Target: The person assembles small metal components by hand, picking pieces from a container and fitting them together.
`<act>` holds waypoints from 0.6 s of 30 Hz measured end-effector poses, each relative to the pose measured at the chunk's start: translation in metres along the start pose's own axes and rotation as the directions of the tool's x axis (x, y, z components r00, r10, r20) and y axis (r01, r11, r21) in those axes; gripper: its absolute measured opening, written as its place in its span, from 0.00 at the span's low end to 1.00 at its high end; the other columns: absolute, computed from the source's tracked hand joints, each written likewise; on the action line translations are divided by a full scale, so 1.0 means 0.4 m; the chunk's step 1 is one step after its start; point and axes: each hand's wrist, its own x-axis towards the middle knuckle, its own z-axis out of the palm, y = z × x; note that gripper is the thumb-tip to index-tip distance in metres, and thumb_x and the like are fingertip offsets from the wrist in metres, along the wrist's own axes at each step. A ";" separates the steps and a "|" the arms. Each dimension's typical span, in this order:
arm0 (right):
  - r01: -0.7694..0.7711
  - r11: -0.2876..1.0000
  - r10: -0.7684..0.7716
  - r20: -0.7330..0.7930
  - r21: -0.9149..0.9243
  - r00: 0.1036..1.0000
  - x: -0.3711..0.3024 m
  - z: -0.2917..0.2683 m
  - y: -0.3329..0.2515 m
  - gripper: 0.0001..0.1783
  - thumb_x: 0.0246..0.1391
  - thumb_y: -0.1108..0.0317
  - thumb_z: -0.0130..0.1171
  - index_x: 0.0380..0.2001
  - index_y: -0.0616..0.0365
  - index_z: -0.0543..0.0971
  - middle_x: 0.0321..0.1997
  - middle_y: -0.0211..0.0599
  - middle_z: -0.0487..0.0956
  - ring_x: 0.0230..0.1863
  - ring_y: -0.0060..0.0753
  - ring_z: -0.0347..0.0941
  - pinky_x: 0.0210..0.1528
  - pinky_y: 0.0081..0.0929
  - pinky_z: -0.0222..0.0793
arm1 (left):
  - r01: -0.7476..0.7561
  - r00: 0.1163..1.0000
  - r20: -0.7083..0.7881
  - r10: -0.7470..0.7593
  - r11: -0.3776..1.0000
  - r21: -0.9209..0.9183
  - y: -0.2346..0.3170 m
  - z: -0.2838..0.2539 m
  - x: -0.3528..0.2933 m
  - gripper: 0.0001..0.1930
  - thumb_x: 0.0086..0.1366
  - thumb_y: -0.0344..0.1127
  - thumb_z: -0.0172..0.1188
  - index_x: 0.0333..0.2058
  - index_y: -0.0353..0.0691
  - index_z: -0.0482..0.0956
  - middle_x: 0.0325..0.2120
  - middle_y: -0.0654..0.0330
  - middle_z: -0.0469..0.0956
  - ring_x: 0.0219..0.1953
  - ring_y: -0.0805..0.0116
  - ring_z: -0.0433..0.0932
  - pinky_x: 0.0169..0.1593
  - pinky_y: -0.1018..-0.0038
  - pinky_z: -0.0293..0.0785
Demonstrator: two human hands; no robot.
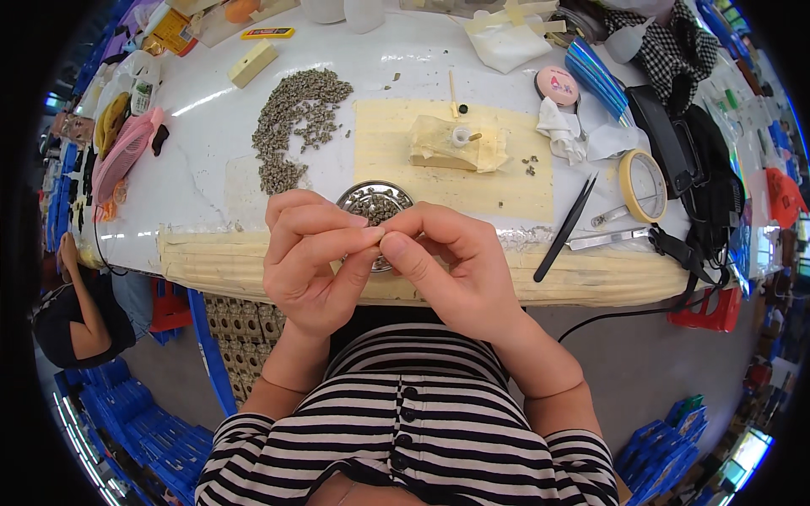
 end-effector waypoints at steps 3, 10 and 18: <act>0.114 0.992 -0.117 -0.052 -0.059 0.992 0.004 0.005 0.000 0.04 0.61 0.75 0.63 0.36 0.65 0.80 0.33 0.31 0.81 0.36 0.18 0.75 0.43 0.18 0.73 | 0.002 1.000 -0.002 -0.002 1.000 0.019 0.003 0.002 0.002 0.14 0.46 0.31 0.75 0.35 0.50 0.87 0.32 0.73 0.80 0.38 0.70 0.74 0.45 0.70 0.56; 0.370 0.740 -0.485 -0.065 -0.562 0.872 0.017 -0.001 0.005 0.03 0.53 0.78 0.66 0.29 0.63 0.81 0.28 0.33 0.79 0.29 0.25 0.73 0.33 0.21 0.69 | -0.014 1.000 -0.003 0.014 0.985 0.170 0.012 0.012 0.002 0.14 0.46 0.31 0.75 0.34 0.51 0.86 0.31 0.74 0.79 0.37 0.71 0.73 0.45 0.67 0.52; 0.473 0.310 -0.625 0.198 -0.825 0.755 0.031 -0.021 -0.030 0.08 0.43 0.78 0.70 0.27 0.59 0.81 0.26 0.35 0.78 0.26 0.35 0.72 0.28 0.27 0.68 | -0.034 0.994 0.104 0.016 0.984 0.177 0.009 0.003 0.002 0.13 0.46 0.32 0.75 0.33 0.48 0.86 0.30 0.72 0.80 0.36 0.70 0.73 0.47 0.68 0.55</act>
